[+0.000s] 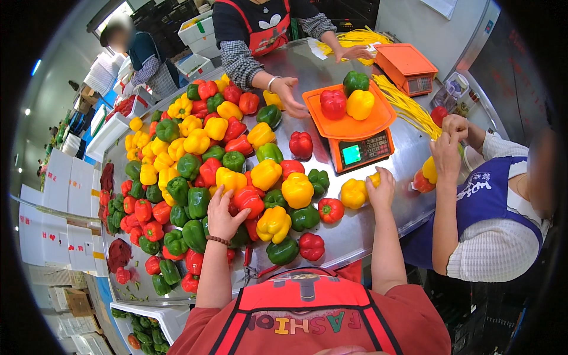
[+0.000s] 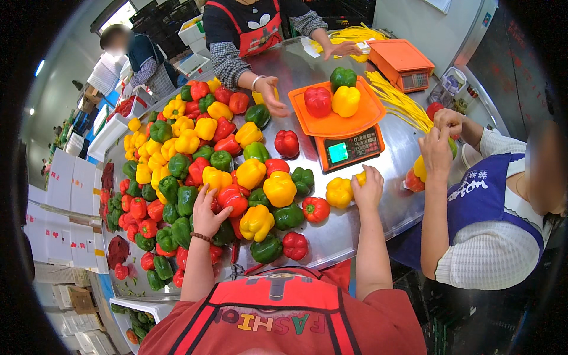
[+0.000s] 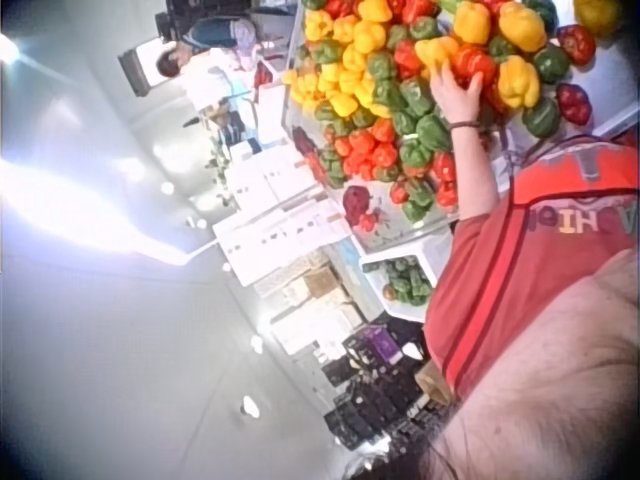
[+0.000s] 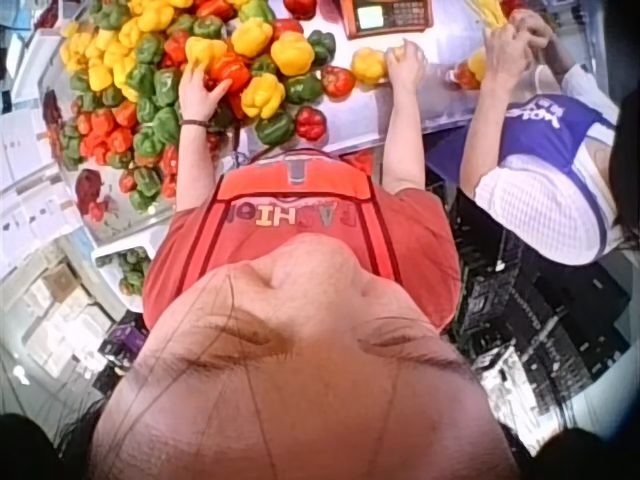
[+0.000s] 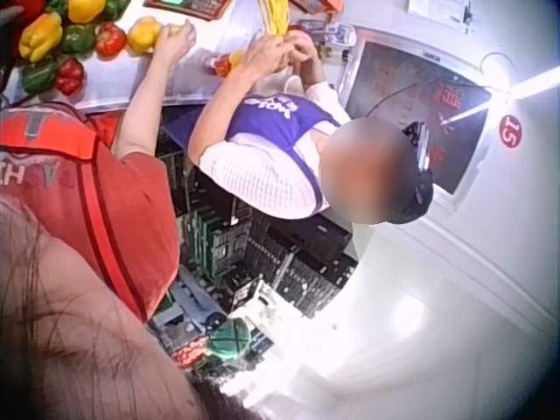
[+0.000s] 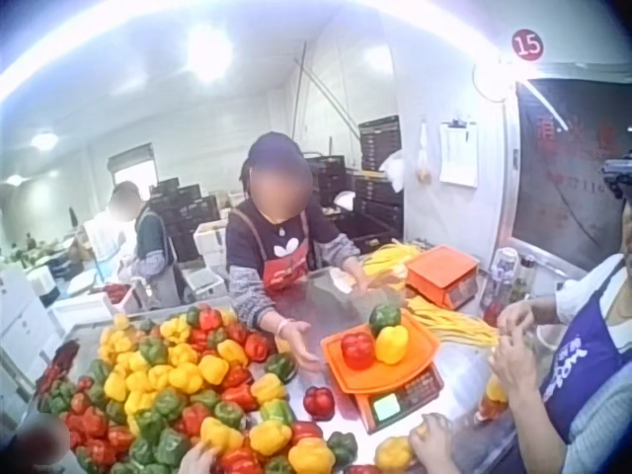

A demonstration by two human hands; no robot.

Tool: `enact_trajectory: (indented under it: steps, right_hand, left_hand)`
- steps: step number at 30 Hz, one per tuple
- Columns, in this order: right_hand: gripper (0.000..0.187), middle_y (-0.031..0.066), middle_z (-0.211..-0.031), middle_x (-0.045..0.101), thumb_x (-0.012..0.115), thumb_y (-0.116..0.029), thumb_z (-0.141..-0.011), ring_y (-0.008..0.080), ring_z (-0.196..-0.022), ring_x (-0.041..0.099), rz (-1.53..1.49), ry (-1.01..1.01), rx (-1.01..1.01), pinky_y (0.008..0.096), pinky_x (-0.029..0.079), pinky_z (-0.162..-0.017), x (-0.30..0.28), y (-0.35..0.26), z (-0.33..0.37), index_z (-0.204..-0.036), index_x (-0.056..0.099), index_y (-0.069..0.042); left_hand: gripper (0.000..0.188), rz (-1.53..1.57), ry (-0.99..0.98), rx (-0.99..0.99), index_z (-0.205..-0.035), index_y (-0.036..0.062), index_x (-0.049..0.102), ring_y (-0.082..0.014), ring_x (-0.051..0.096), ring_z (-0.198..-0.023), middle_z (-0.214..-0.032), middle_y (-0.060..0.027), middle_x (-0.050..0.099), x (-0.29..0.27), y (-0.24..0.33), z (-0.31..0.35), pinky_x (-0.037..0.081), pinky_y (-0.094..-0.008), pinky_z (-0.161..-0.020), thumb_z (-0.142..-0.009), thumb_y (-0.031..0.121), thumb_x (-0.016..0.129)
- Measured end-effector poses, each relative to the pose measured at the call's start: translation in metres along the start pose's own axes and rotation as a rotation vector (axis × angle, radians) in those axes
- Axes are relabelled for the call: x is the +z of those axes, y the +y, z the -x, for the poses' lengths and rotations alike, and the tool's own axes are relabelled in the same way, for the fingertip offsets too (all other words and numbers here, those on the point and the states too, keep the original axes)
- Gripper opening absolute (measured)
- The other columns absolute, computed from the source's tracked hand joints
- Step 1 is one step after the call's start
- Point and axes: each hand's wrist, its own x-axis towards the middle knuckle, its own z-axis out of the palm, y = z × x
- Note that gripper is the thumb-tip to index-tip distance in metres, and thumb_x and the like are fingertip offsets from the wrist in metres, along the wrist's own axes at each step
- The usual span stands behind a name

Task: The person sorts red, yellow, and green bell peppers on a metal table, picking them up and placing them on a digital scale. The person handles peppers one at a time, moving them between the pile and the scale repeatedly.

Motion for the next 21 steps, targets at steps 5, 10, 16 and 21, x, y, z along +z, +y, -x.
enact_trajectory:
  steps: [5, 10, 16, 21]
  right_hand:
    - [0.045, 0.0154, -0.124, 0.057, 0.070, -0.021, -0.076, 0.0355, -0.115, 0.051, 0.008, 0.006, -0.005, 0.0435, 0.042, -0.099, 0.001, 0.001, 0.000, -0.119, 0.060, -0.009]
    - [0.045, 0.0154, -0.124, 0.056, 0.070, -0.021, -0.076, 0.0353, -0.116, 0.050, -0.007, 0.016, -0.010, 0.0435, 0.042, -0.099, 0.001, 0.000, 0.001, -0.118, 0.061, -0.009]
    - [0.052, 0.0163, -0.124, 0.056, 0.072, -0.022, -0.076, 0.0361, -0.117, 0.049, 0.115, 0.079, -0.068, 0.0428, 0.042, -0.098, 0.005, 0.003, 0.002, -0.123, 0.057, -0.008]
    - [0.061, 0.0190, -0.127, 0.055, 0.075, -0.024, -0.074, 0.0373, -0.119, 0.050, -0.004, 0.077, -0.315, 0.0433, 0.042, -0.099, -0.021, -0.068, 0.001, -0.127, 0.052, -0.005]
  left_hand:
    - [0.066, -0.022, 0.007, 0.012, -0.123, 0.0052, 0.060, -0.0376, 0.047, -0.126, -0.140, -0.0183, 0.047, 0.000, 0.001, 0.000, 0.040, -0.0445, -0.104, -0.067, 0.032, 0.082]
    - [0.065, -0.018, 0.005, 0.007, -0.122, 0.0054, 0.060, -0.0373, 0.047, -0.125, -0.140, -0.0183, 0.047, 0.000, 0.000, 0.000, 0.039, -0.0453, -0.105, -0.067, 0.033, 0.082]
    - [0.065, -0.010, 0.004, 0.002, -0.122, 0.0054, 0.060, -0.0374, 0.047, -0.124, -0.140, -0.0186, 0.047, 0.001, -0.002, 0.001, 0.038, -0.0456, -0.105, -0.068, 0.035, 0.082]
    - [0.068, -0.005, -0.015, -0.005, -0.123, 0.0052, 0.059, -0.0381, 0.046, -0.124, -0.140, -0.0192, 0.046, 0.000, -0.002, 0.000, 0.037, -0.0458, -0.105, -0.068, 0.037, 0.081]
